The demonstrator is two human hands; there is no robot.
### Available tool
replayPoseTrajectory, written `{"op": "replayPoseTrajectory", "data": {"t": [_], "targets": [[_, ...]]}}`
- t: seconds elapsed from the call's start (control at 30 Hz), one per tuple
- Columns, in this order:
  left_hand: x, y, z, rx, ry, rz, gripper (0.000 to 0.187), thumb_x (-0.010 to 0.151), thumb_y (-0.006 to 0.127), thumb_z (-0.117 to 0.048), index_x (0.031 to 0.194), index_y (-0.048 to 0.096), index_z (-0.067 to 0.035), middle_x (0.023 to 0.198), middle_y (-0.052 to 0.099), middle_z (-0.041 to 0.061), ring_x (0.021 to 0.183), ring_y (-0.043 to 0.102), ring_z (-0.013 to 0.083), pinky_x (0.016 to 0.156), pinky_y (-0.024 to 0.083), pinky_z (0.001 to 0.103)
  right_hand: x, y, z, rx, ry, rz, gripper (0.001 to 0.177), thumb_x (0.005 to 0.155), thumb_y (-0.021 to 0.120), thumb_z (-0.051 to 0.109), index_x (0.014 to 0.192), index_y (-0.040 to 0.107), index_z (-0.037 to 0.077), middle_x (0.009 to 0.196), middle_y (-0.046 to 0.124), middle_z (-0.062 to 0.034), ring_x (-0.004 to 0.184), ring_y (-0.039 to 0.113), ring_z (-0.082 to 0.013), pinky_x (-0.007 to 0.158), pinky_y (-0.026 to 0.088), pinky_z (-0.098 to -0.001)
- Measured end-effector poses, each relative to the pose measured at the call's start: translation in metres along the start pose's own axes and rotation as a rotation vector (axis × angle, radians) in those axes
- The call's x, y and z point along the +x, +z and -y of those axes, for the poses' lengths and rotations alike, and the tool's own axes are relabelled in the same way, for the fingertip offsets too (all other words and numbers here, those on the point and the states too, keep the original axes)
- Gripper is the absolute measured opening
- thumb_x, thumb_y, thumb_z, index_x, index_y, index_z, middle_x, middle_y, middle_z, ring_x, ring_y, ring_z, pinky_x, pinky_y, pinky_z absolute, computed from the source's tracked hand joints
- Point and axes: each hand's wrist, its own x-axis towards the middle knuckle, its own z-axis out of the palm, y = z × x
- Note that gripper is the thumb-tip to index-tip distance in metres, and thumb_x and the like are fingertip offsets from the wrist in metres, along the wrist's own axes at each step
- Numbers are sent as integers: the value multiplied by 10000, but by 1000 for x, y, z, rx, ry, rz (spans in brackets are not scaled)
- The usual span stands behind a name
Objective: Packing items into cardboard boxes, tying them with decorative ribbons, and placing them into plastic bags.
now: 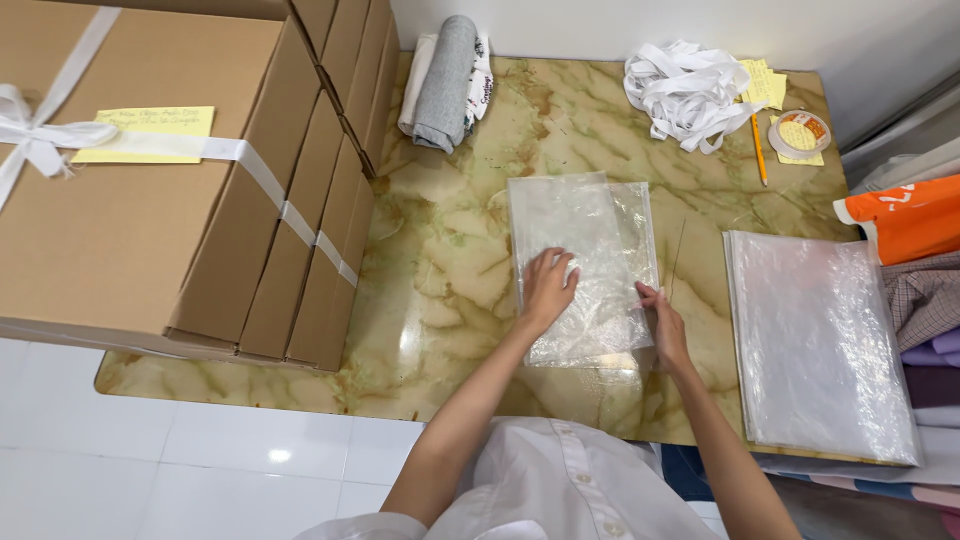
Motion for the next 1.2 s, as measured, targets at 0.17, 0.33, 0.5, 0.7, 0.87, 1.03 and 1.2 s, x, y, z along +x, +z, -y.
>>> {"op": "replayPoseTrajectory", "data": {"t": [0.17, 0.33, 0.5, 0.7, 0.87, 1.03, 1.2], "targets": [[-21, -33, 9, 116, -72, 198, 539, 1054, 462, -411, 1521, 435, -143, 1624, 320, 154, 1541, 221, 361, 1227, 157, 638, 6, -6, -8, -107, 6, 30, 190, 918, 660, 134, 814, 679, -23, 1458, 572, -171, 1425, 439, -383, 1213, 281, -521], [-22, -23, 10, 134, -54, 234, 562, 1071, 417, -444, 1566, 372, -180, 1667, 251, 120, 1561, 165, 331, 1237, 140, 626, -4, -11, 16, -35, 117, 38, 277, 854, 589, 91, 1039, 789, 42, 1423, 606, -166, 1443, 436, -322, 1213, 274, -492], [-17, 2, 15, 208, -13, 295, 591, 1048, 431, -481, 1560, 386, -191, 1686, 221, 101, 1575, 124, 310, 1245, 112, 622, -15, -6, 52, 116, 212, -9, 299, 880, 674, 249, 1079, 780, 53, 1340, 655, -188, 1341, 537, -292, 1177, 328, -464], [-27, 13, 16, 346, 31, 431, 654, 1044, 336, -567, 1604, 285, -232, 1719, 107, 53, 1586, 54, 270, 1258, -7, 600, 22, -26, -45, 13, 94, -195, 363, 911, 799, 220, 647, 578, 102, 676, 575, -6, 692, 516, -112, 637, 365, -243], [-28, 5, 7, 382, 48, 474, 662, 1050, 292, -573, 1615, 248, -230, 1724, 79, 51, 1587, 36, 267, 1259, -27, 584, 30, -37, -54, 60, 163, -162, 230, 853, 766, 103, 870, 537, 101, 731, 674, -45, 638, 593, -116, 599, 447, -256], [-29, 17, 9, 413, 72, 505, 676, 1046, 256, -594, 1619, 227, -236, 1725, 58, 37, 1586, 35, 263, 1262, -46, 575, 32, -47, -64, 128, 214, -101, 226, 830, 729, 61, 996, 578, 92, 736, 697, -77, 625, 649, -130, 583, 495, -257], [-27, 18, 9, 409, 77, 511, 680, 1044, 249, -602, 1620, 228, -241, 1726, 56, 27, 1587, 32, 264, 1260, -42, 578, 32, -44, -59, 133, 215, -141, 205, 838, 744, 89, 1017, 647, 74, 734, 684, -73, 668, 675, -147, 594, 517, -247]]}}
